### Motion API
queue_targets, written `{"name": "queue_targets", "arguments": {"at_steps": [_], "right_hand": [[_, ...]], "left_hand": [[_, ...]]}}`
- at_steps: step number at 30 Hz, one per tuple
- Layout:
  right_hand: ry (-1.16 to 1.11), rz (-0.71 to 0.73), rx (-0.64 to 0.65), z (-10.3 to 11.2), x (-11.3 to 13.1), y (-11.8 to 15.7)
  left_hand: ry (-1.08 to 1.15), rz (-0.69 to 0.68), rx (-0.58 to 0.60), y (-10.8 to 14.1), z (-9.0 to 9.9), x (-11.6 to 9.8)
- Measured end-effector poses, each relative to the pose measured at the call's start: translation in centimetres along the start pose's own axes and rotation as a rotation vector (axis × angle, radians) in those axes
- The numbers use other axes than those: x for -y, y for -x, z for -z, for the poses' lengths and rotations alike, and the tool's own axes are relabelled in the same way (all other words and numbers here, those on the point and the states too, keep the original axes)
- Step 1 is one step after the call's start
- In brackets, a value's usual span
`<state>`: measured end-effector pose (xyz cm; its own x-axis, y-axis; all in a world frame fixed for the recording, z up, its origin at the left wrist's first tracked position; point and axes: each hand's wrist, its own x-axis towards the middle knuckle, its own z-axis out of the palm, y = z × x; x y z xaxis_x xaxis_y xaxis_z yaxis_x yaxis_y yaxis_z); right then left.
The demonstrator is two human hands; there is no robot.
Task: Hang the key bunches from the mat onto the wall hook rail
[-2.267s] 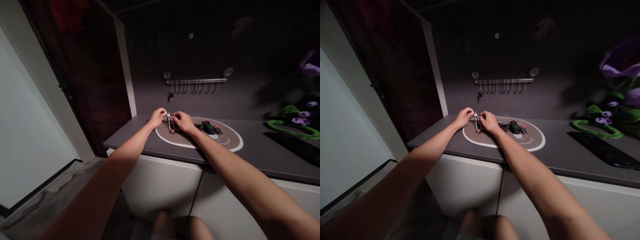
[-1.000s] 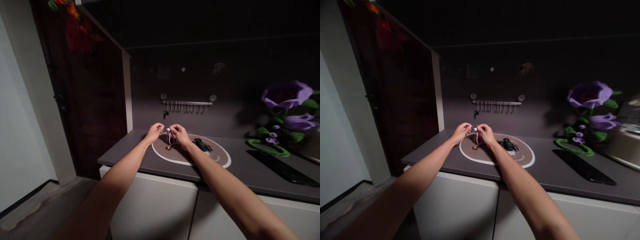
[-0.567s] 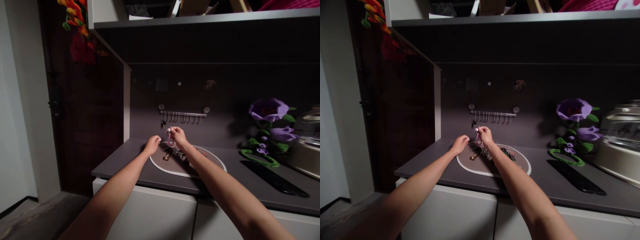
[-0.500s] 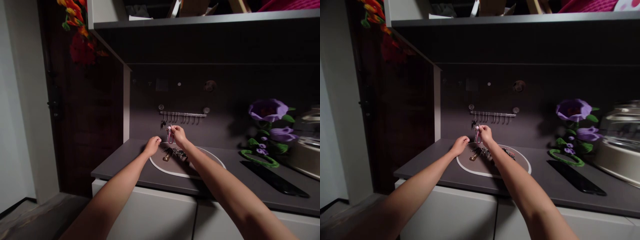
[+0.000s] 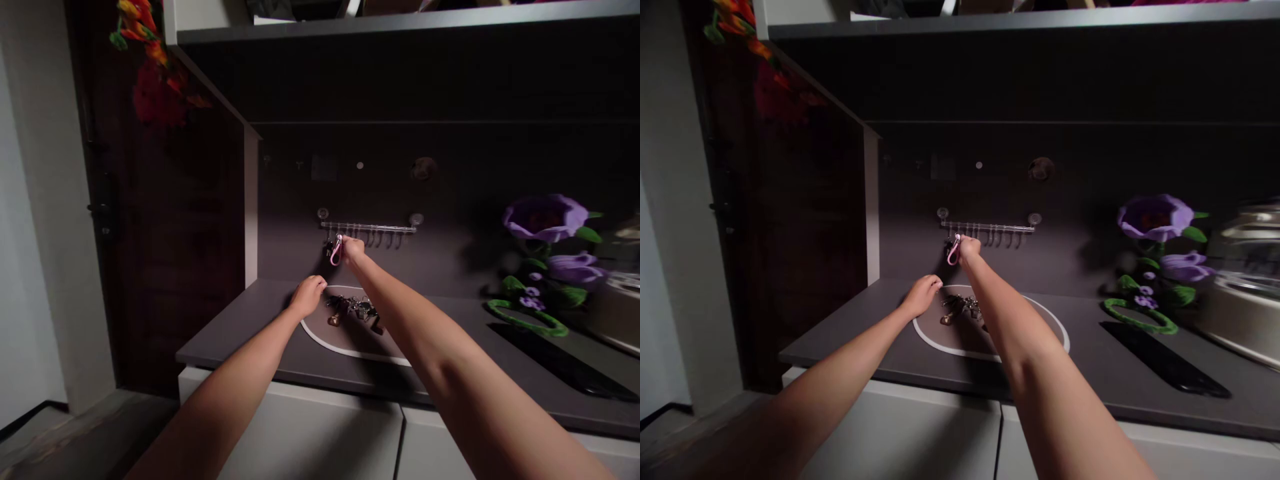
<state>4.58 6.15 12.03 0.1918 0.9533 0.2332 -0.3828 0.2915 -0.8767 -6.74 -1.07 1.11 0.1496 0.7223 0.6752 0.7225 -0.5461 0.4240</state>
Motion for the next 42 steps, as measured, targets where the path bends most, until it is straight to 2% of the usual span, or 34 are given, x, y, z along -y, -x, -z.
{"name": "queue_targets", "arguments": {"at_steps": [8, 18, 23, 34, 42], "right_hand": [[-0.001, -0.044, -0.074, -0.6, -0.6, -1.1], [-0.003, -0.048, 0.033, 0.1, -1.1, -0.2], [0.020, -0.054, 0.024, 0.5, -1.7, -0.5], [0.160, 0.039, 0.074, 1.9, -2.6, -1.9], [0.206, 0.089, 0.148, 2.9, -2.3, -1.5]], "left_hand": [[-0.028, -0.020, -0.007, -0.1, -0.1, 0.1], [-0.046, 0.025, -0.006, 0.0, 0.3, -0.2], [-0.069, 0.027, -0.008, -0.1, 0.2, 0.1], [-0.071, 0.020, -0.020, -0.3, -0.1, 0.8], [-0.020, 0.072, -0.062, -0.2, 0.1, 0.6]]}}
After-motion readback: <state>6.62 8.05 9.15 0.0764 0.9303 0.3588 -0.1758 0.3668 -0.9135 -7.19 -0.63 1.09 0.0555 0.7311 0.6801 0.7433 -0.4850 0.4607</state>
